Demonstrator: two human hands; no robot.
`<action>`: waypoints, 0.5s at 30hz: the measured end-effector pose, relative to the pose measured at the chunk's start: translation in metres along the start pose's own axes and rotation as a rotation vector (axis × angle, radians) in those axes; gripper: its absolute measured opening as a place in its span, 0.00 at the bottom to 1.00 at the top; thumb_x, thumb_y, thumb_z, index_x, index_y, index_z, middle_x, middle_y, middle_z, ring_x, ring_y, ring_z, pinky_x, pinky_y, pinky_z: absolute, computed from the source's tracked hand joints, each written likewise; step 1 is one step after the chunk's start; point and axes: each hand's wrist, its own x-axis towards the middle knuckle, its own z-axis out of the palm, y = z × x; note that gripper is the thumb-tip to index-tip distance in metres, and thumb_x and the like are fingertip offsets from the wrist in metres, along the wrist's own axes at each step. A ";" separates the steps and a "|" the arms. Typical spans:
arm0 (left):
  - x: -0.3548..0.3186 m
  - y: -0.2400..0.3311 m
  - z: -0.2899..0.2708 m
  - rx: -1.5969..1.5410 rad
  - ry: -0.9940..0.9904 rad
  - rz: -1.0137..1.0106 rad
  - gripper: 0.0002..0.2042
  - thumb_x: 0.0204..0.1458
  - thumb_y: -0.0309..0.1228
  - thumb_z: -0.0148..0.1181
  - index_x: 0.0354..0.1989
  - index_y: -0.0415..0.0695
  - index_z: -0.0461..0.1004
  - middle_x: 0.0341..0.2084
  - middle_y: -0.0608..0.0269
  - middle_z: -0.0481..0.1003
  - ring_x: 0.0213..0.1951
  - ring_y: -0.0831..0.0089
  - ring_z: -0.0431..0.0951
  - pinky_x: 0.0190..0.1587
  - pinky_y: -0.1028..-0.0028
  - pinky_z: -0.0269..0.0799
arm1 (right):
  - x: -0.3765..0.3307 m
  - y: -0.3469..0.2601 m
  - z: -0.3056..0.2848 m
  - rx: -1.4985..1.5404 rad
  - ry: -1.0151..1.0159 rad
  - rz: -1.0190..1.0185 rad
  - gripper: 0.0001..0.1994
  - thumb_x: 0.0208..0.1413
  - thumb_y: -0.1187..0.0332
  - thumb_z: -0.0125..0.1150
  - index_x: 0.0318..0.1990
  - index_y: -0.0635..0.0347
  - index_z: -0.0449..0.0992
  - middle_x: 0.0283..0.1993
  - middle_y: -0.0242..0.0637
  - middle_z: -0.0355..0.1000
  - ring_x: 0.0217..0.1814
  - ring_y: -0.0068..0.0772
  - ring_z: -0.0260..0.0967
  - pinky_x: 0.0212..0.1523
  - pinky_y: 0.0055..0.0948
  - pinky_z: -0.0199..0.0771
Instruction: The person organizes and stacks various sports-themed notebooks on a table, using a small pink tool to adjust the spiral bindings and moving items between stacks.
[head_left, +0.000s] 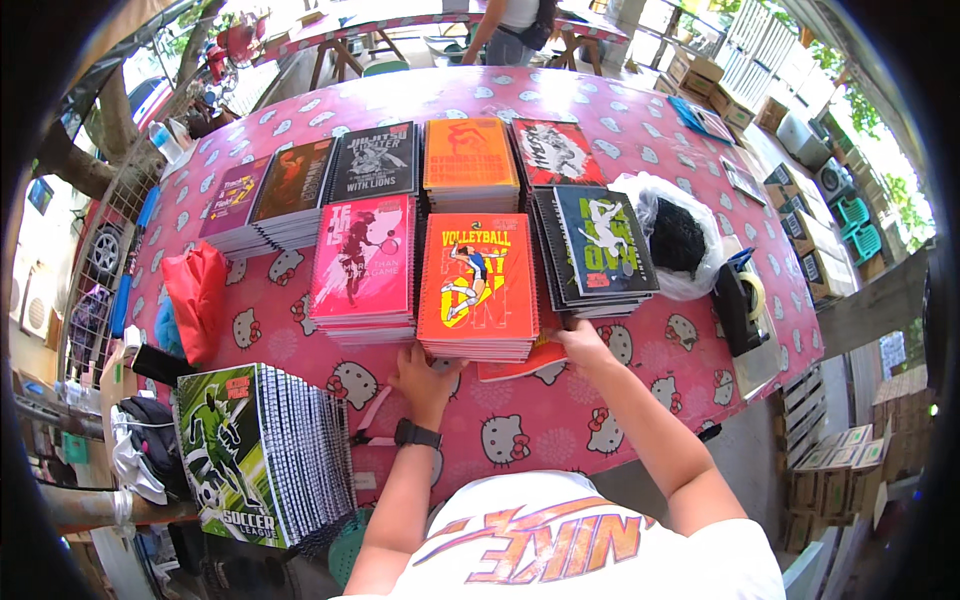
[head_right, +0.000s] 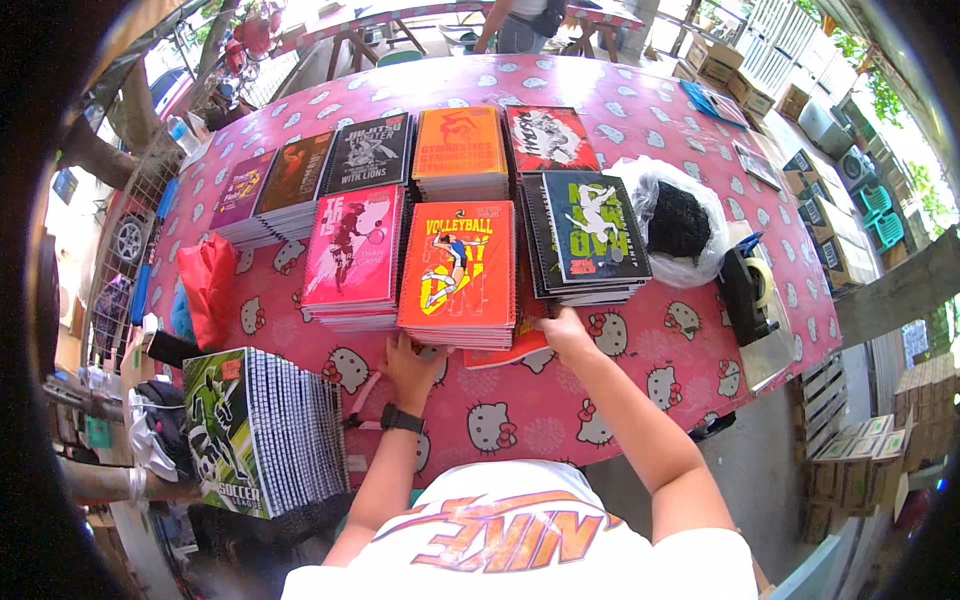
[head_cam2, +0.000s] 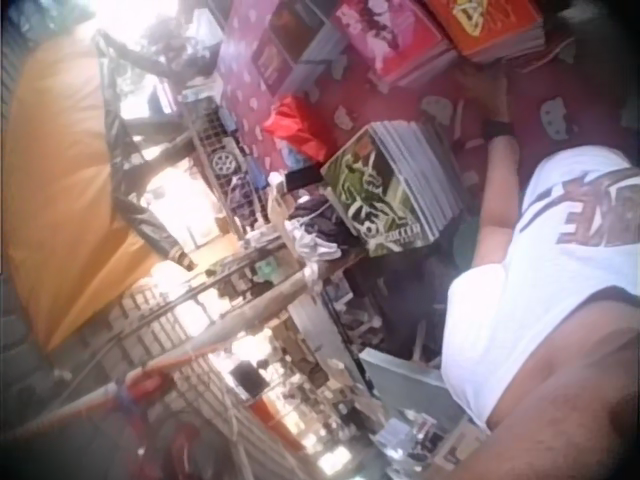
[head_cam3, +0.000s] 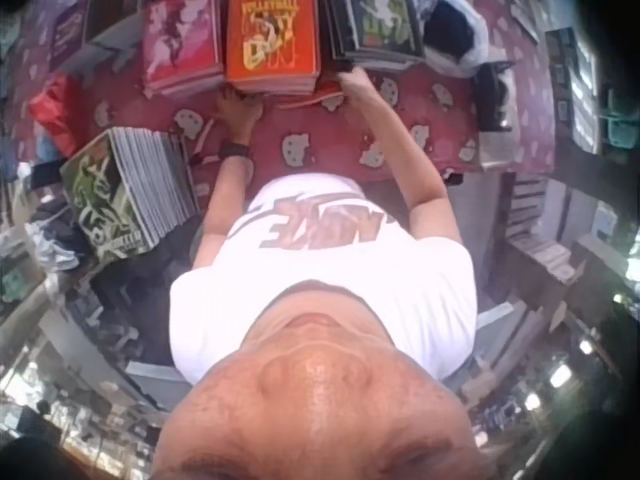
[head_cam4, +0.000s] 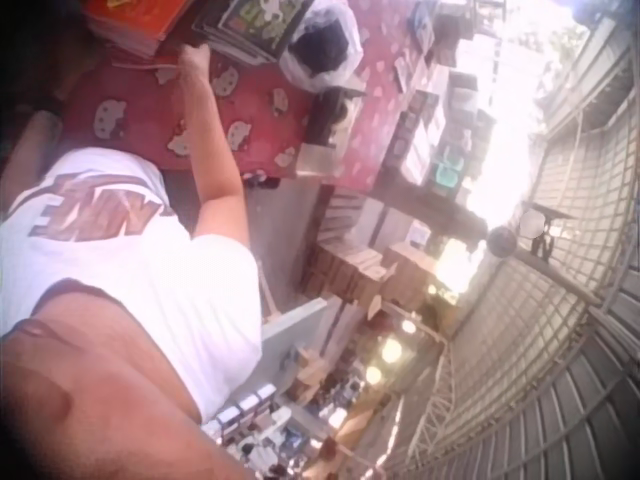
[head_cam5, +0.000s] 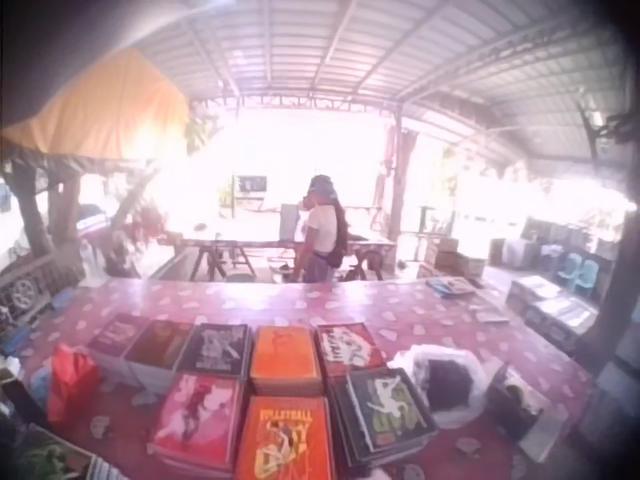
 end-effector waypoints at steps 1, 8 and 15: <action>0.001 0.000 0.000 0.020 -0.030 0.007 0.36 0.26 0.54 0.69 0.44 0.44 0.69 0.34 0.58 0.69 0.41 0.59 0.68 0.39 0.53 0.55 | -0.006 -0.010 -0.005 -0.140 -0.048 0.007 0.18 0.47 0.79 0.55 0.49 0.69 0.67 0.47 0.40 0.71 0.46 0.34 0.69 0.47 0.31 0.67; 0.000 0.001 0.003 0.102 0.020 0.065 0.34 0.26 0.54 0.69 0.38 0.42 0.69 0.34 0.58 0.70 0.42 0.57 0.68 0.41 0.53 0.55 | -0.036 -0.056 0.026 -1.078 -0.008 -0.139 0.13 0.46 0.71 0.52 0.37 0.73 0.67 0.37 0.59 0.70 0.43 0.58 0.69 0.44 0.46 0.70; -0.001 0.003 0.005 0.105 0.096 0.110 0.34 0.26 0.55 0.68 0.35 0.40 0.68 0.34 0.55 0.69 0.41 0.56 0.68 0.41 0.52 0.55 | -0.065 -0.090 0.033 -1.105 0.013 -0.170 0.09 0.47 0.70 0.52 0.31 0.69 0.65 0.35 0.57 0.70 0.40 0.56 0.68 0.44 0.45 0.68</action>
